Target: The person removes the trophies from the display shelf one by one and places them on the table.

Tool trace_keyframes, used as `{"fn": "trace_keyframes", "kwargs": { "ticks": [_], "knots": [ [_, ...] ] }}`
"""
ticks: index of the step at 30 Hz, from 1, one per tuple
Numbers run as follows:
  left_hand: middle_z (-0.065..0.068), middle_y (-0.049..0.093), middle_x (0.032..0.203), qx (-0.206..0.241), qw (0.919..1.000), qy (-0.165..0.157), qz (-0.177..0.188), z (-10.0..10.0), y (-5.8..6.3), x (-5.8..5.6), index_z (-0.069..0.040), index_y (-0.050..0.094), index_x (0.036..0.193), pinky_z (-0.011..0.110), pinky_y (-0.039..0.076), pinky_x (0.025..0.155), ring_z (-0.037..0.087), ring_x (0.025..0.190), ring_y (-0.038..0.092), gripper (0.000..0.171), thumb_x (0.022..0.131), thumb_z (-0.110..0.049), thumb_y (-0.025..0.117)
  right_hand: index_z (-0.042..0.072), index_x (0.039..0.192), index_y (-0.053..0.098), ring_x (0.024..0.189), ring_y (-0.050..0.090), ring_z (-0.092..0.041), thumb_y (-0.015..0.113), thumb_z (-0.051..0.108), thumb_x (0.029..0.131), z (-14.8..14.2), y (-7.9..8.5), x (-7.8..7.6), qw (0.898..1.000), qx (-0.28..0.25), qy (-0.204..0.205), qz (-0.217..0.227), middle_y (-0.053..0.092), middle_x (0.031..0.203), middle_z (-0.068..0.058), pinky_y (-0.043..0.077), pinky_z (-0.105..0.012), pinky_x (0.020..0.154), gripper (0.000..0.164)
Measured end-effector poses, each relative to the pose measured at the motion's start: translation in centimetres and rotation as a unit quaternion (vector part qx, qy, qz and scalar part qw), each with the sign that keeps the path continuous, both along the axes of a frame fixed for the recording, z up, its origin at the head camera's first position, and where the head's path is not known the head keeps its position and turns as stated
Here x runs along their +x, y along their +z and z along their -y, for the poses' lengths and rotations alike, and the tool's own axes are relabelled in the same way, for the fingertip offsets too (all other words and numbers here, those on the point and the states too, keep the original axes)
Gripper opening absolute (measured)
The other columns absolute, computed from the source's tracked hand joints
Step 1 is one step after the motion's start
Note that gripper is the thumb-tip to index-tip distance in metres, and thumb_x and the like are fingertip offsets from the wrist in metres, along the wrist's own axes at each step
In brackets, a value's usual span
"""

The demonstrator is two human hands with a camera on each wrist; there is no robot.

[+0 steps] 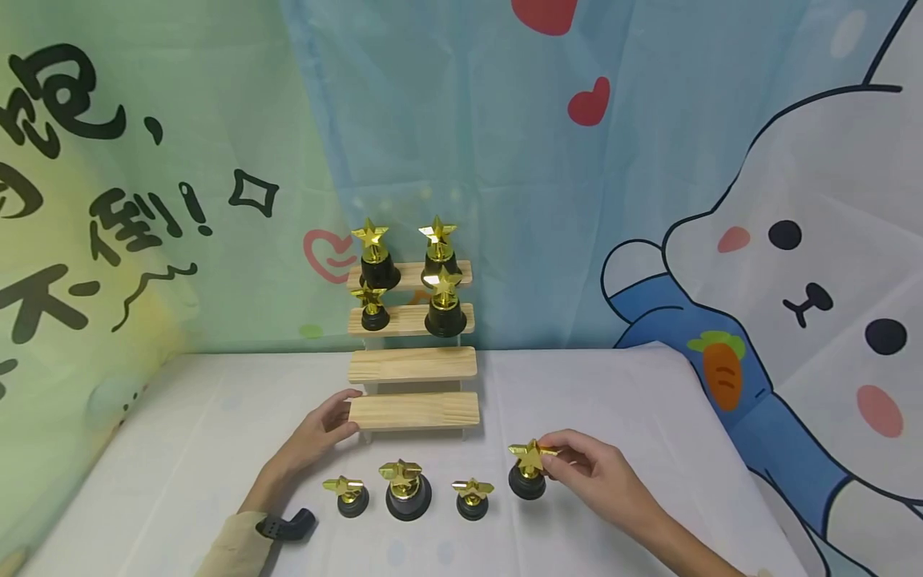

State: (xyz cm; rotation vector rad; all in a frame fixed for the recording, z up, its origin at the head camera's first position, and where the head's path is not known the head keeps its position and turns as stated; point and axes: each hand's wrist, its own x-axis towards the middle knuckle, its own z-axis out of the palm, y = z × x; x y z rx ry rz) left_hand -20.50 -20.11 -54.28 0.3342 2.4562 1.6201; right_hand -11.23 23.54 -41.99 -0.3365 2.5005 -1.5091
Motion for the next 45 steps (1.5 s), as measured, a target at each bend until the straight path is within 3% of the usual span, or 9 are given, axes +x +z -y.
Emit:
{"fn": "trace_keyframes", "kwargs": {
  "ticks": [13, 19, 36, 45],
  "knots": [
    [0.009, 0.063, 0.127, -0.003, 1.0000, 0.005, 0.001, 0.0, 0.1, 0.1, -0.026, 0.047, 0.139, 0.022, 0.048, 0.094, 0.019, 0.113, 0.061, 0.054, 0.090, -0.031, 0.069, 0.004, 0.115, 0.063, 0.082, 0.066, -0.005, 0.060, 0.024, 0.097, 0.7, -2.5, -0.1, 0.999, 0.021, 0.023, -0.017, 0.067, 0.106, -0.012, 0.056, -0.027, 0.072, 0.027],
    [0.012, 0.063, 0.127, 0.002, 0.9999, -0.005, -0.012, 0.0, 0.1, 0.2, -0.021, 0.046, 0.140, 0.023, 0.049, 0.092, 0.018, 0.110, 0.062, 0.055, 0.091, -0.028, 0.069, 0.004, 0.114, 0.063, 0.082, 0.066, -0.009, 0.062, 0.026, 0.095, 0.9, -3.5, -0.3, 0.999, 0.033, 0.015, -0.002, 0.067, 0.108, -0.014, 0.057, -0.029, 0.073, 0.029],
    [0.011, 0.063, 0.126, -0.003, 0.9999, -0.005, -0.016, 0.0, -0.1, 0.1, -0.025, 0.047, 0.139, 0.022, 0.049, 0.091, 0.020, 0.110, 0.061, 0.053, 0.091, -0.030, 0.068, 0.003, 0.114, 0.063, 0.083, 0.066, -0.008, 0.063, 0.023, 0.094, 0.5, -5.6, -0.6, 0.999, 0.029, 0.016, 0.023, 0.069, 0.112, -0.013, 0.055, -0.023, 0.071, 0.028],
    [0.010, 0.063, 0.126, -0.004, 0.9999, 0.001, -0.009, -0.1, -0.1, 0.1, -0.025, 0.047, 0.138, 0.022, 0.049, 0.094, 0.020, 0.112, 0.061, 0.053, 0.090, -0.030, 0.069, 0.005, 0.112, 0.065, 0.079, 0.060, 0.000, 0.064, 0.027, 0.093, 0.6, -6.3, -0.3, 0.998, 0.054, 0.006, 0.031, 0.069, 0.107, -0.009, 0.052, -0.021, 0.069, 0.029]
  ]
}}
